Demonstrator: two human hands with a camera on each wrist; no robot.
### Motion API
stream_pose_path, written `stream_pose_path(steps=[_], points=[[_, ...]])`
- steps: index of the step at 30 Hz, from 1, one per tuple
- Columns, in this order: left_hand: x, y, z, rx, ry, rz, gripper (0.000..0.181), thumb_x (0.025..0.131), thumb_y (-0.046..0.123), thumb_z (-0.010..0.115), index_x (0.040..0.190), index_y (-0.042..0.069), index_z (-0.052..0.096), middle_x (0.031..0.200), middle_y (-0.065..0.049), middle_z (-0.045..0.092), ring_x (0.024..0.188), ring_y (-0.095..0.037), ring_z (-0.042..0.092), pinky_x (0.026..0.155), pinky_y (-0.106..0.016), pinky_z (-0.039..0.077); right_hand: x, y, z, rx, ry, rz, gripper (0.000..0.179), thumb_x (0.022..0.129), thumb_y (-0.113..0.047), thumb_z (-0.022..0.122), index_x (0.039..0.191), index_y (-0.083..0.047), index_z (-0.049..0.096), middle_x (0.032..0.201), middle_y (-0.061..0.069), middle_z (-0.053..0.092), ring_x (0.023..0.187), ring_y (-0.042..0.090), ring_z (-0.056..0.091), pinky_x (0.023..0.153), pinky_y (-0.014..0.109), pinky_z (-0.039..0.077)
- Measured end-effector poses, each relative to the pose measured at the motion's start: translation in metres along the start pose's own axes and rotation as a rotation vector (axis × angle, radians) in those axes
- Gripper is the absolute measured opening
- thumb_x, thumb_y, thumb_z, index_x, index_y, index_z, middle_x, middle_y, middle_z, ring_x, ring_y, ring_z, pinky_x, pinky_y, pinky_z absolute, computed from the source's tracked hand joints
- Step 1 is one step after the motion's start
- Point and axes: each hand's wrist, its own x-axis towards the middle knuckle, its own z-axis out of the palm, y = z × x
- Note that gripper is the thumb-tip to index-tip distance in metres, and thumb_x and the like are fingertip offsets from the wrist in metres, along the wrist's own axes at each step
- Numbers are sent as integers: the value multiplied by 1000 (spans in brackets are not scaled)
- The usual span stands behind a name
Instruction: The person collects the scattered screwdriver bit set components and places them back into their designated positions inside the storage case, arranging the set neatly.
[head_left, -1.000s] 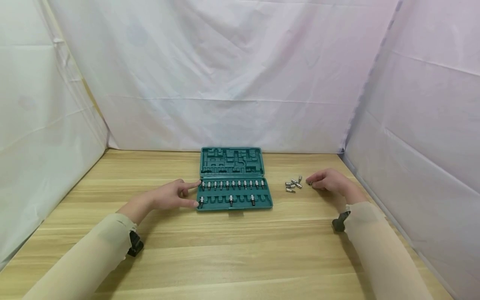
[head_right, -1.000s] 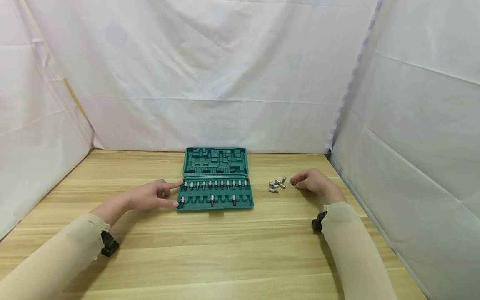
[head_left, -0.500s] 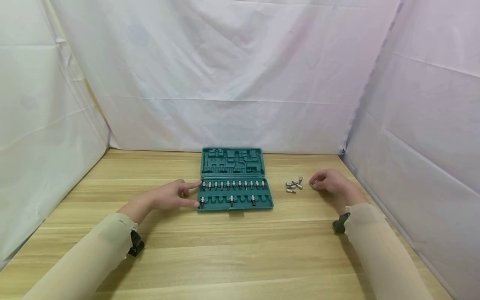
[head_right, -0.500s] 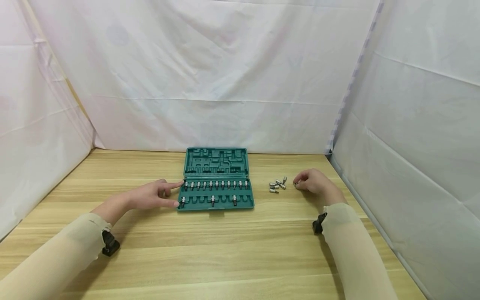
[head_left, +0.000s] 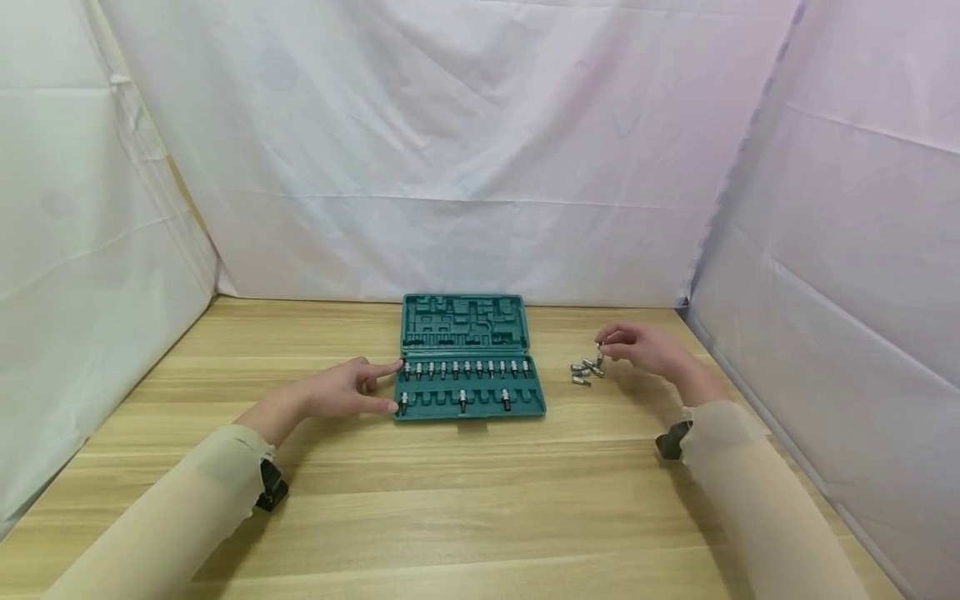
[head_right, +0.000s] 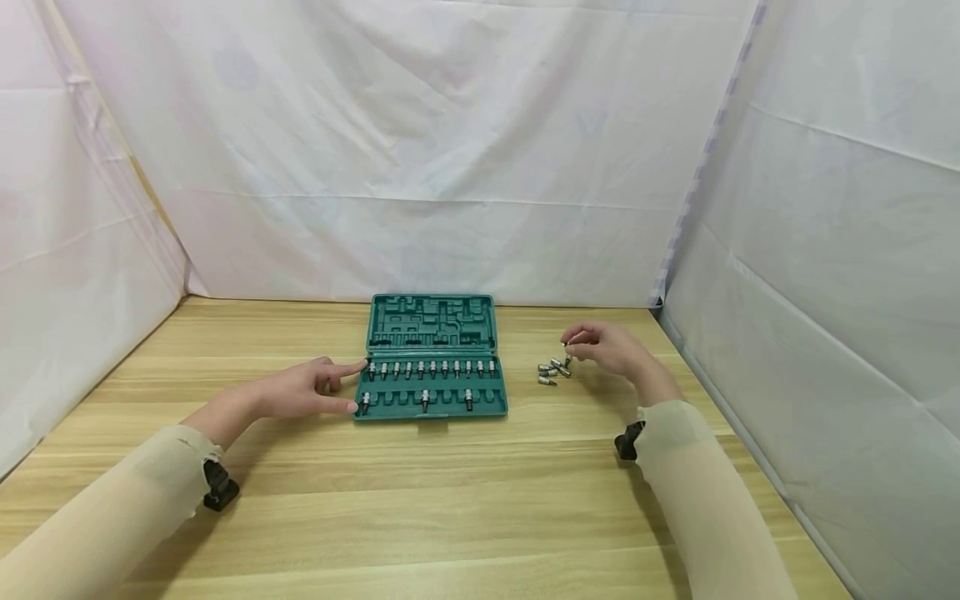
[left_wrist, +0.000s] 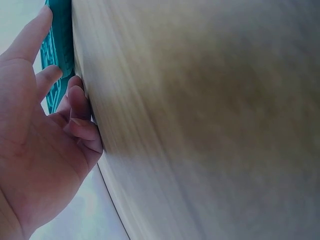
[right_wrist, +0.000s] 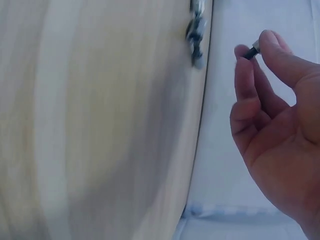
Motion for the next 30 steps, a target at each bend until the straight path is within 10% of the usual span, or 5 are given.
stream_pose_path(steps=[30], points=[[0,-3,-1,10,-1,-7,92,100,52,80,173,22,34,110,-11,50,95,-23,47,80,-38,43,29,-99,69,221,-171,-100,35,108,-16,71,142,-7,68,119,17,78,96,30,76,90,55,64]])
